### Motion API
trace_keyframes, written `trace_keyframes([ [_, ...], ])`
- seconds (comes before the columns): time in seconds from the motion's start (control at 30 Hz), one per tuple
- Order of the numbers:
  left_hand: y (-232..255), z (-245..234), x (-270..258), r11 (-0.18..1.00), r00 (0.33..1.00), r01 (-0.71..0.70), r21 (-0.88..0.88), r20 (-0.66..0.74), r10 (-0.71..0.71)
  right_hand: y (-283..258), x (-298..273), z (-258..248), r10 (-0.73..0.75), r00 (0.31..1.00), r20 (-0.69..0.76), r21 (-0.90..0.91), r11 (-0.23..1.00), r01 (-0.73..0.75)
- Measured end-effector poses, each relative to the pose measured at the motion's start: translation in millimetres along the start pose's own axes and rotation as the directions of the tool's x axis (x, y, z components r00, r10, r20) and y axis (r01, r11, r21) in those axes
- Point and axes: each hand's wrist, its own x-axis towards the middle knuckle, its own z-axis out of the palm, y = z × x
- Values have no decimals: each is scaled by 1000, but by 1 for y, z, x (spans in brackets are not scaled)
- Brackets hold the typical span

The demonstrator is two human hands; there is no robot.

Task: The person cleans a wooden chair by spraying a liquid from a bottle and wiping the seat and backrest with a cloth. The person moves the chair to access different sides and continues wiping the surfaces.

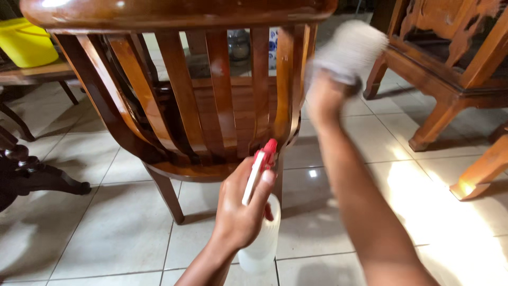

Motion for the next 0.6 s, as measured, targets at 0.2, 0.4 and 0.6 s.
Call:
trace_keyframes([
  [0.2,-18,-6,-3,1000,999,20,22,-34,-19,-88,10,44,81,996,-34,12,997,-81],
  [0.4,-33,-7,-12,988,990,136,-78,-22,-139,-79,-131,-4,124,990,68,308,941,-139],
  [0.6,-50,-15,-9,976,997,76,-202,43,-68,-47,-76,9,127,982,141,459,870,-178],
])
